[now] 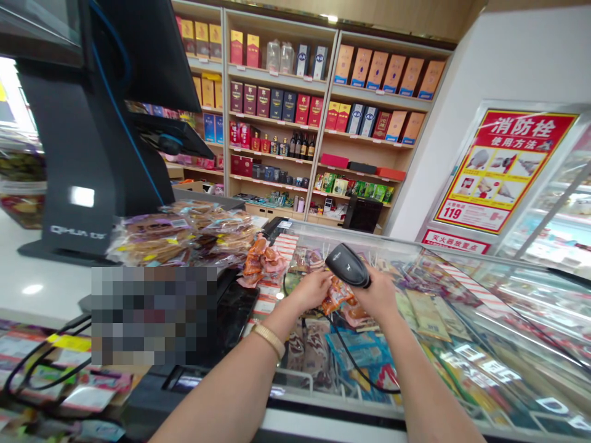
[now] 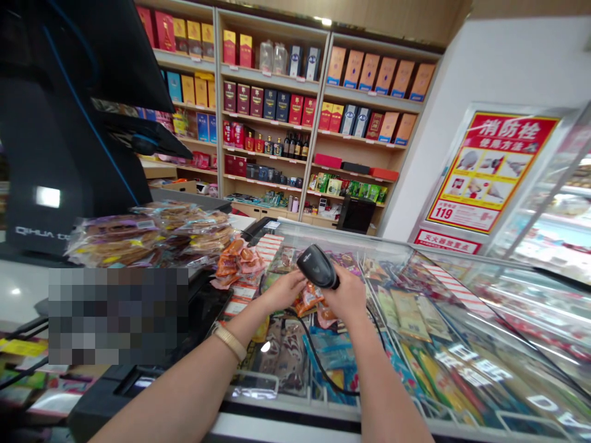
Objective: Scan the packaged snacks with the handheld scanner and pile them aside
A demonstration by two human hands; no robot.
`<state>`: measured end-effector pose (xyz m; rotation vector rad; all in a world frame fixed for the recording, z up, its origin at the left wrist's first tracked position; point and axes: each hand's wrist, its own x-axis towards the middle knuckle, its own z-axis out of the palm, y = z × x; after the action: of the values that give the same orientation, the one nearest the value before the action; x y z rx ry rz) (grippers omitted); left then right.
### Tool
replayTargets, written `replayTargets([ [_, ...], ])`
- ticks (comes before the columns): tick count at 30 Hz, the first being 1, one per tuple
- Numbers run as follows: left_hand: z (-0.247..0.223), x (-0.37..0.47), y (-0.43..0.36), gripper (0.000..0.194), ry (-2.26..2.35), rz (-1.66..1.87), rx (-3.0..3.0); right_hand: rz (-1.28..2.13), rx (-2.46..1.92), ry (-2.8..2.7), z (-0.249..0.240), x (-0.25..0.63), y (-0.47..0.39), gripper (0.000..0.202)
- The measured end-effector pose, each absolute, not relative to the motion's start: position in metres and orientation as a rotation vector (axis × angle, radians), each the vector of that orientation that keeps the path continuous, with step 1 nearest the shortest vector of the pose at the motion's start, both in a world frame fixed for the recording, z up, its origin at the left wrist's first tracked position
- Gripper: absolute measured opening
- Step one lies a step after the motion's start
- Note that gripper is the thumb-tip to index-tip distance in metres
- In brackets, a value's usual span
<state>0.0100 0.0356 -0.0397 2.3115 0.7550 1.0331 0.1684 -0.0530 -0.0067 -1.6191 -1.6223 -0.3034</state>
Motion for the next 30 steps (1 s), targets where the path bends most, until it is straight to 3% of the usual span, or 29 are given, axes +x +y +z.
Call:
replayTargets([
  [4, -0.036, 0.007, 0.032, 0.023, 0.764, 1.013, 2.452, -0.304, -1.605, -1.627, -0.006, 0.166, -0.054, 0.030],
  [8, -0.025, -0.002, 0.027, 0.022, 1.175, 1.228, 2.430, -0.321, -1.604, -1.621, -0.005, 0.165, -0.054, 0.032],
  [12, -0.007, -0.022, 0.027, 0.038, 1.818, 1.479, 2.289, -0.326, -1.612, -1.630, -0.005, 0.164, -0.055, 0.029],
  [16, -0.002, -0.039, 0.034, 0.055, 2.217, 1.430, 2.140, -0.305, -1.613, -1.638, -0.005, 0.164, -0.055, 0.031],
  [23, -0.004, -0.047, 0.040, 0.033, 2.285, 1.167, 2.212, -0.339, -1.573, -1.641, -0.006, 0.164, -0.054, 0.033],
  [30, -0.007, -0.046, 0.044, 0.041, 2.363, 1.135, 2.185, -0.375, -1.557, -1.659, -0.005, 0.161, -0.055, 0.033],
])
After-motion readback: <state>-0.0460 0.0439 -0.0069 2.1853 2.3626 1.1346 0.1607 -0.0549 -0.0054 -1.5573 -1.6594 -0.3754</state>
